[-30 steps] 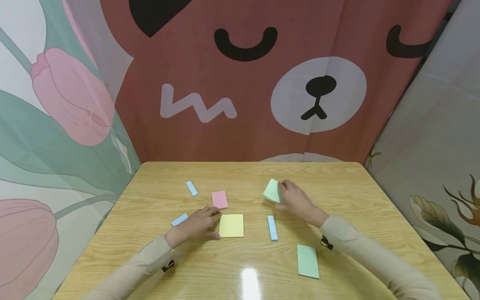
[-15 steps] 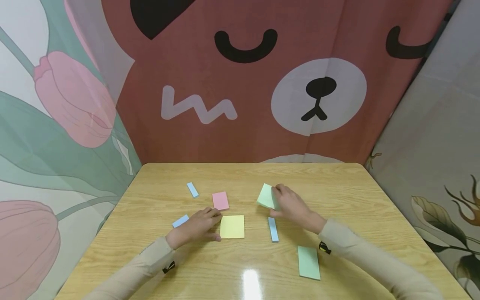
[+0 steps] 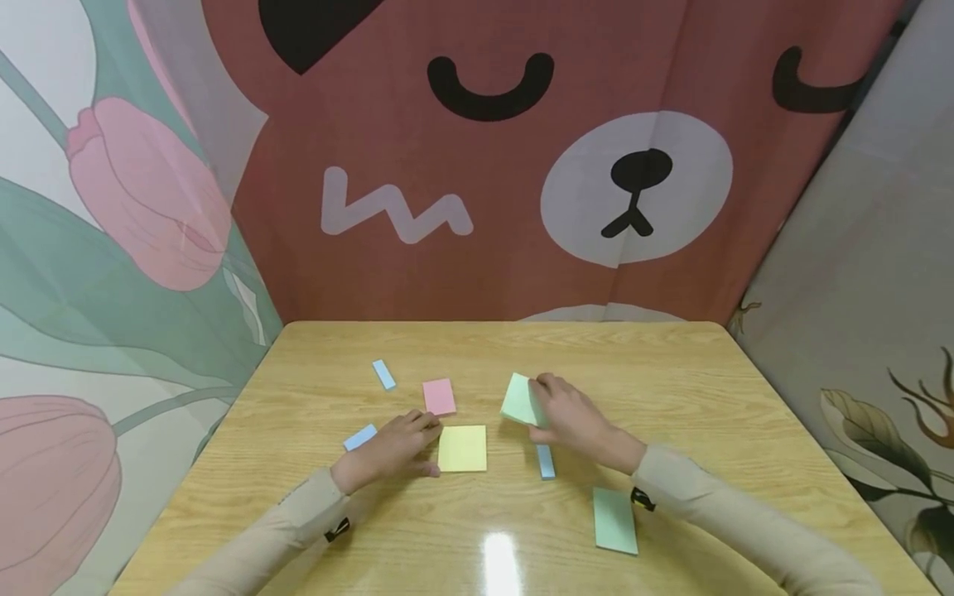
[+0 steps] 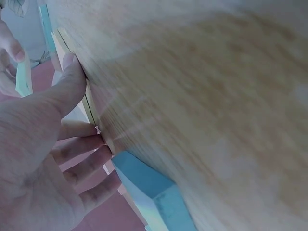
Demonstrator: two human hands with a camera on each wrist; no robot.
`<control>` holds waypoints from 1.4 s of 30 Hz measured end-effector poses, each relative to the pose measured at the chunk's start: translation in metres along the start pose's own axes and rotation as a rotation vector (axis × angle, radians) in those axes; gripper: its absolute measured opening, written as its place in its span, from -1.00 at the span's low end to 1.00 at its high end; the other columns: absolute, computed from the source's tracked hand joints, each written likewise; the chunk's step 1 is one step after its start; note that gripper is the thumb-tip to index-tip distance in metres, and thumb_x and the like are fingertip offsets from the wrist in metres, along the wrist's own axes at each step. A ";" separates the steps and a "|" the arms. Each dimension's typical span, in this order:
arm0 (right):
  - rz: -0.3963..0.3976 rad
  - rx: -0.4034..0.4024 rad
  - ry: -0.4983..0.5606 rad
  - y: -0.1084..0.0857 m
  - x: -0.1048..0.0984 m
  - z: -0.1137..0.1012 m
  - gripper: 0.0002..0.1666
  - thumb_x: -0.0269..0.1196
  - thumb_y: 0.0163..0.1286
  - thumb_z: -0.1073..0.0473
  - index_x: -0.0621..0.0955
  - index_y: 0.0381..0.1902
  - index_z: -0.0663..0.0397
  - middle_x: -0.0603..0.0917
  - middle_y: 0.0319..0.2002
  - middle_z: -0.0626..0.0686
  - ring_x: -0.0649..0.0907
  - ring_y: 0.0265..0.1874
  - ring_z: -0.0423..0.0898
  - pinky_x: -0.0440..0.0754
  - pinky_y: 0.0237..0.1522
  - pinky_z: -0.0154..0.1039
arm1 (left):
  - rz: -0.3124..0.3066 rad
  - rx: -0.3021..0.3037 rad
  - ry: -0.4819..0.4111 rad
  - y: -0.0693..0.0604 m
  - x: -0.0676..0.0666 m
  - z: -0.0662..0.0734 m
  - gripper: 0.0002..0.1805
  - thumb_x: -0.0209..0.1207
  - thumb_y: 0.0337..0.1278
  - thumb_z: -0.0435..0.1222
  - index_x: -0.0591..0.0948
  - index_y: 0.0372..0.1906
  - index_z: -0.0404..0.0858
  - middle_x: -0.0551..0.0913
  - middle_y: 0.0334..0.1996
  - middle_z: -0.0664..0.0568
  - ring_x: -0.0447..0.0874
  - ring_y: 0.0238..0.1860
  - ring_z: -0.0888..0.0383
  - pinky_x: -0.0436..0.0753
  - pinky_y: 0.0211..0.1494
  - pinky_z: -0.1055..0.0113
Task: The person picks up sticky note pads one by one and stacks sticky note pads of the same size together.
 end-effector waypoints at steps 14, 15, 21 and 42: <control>-0.047 -0.031 0.040 0.003 0.004 -0.022 -0.17 0.43 0.09 0.00 0.51 0.16 0.49 0.55 0.03 0.35 0.65 -0.12 0.16 0.69 -0.16 -0.07 | -0.015 -0.015 -0.001 0.000 0.001 -0.002 -0.22 0.27 0.17 0.06 0.48 0.24 -0.51 0.49 0.20 -0.21 0.42 0.20 -0.11 0.55 0.14 0.02; -0.053 -0.029 0.043 0.003 0.004 -0.023 -0.17 0.44 0.09 -0.01 0.50 0.17 0.49 0.55 0.04 0.34 0.65 -0.11 0.15 0.68 -0.15 -0.06 | -0.013 -0.014 0.002 0.000 0.000 -0.002 -0.22 0.27 0.17 0.06 0.49 0.23 -0.51 0.49 0.19 -0.21 0.43 0.19 -0.11 0.55 0.14 0.02; -0.094 -0.021 0.053 0.006 0.007 -0.031 -0.16 0.43 0.12 -0.05 0.50 0.19 0.46 0.54 0.08 0.34 0.63 -0.04 0.15 0.68 -0.13 -0.06 | 0.000 -0.008 0.014 -0.002 -0.001 -0.001 -0.23 0.27 0.16 0.07 0.50 0.21 -0.50 0.51 0.17 -0.21 0.45 0.17 -0.11 0.56 0.11 0.03; -0.154 -0.115 0.018 0.015 0.024 -0.063 -0.18 0.40 0.13 -0.13 0.53 0.14 0.40 0.57 0.01 0.24 0.63 -0.12 0.01 0.67 -0.20 -0.24 | -0.009 -0.019 0.041 0.001 0.003 -0.002 -0.22 0.27 0.15 0.08 0.50 0.22 -0.49 0.51 0.17 -0.20 0.45 0.17 -0.10 0.57 0.11 0.05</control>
Point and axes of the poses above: each hand's wrist, its own y-axis towards the middle knuckle, its own x-axis out of the palm, z = x × y, the point moved 9 cm from there along y, towards the middle knuckle
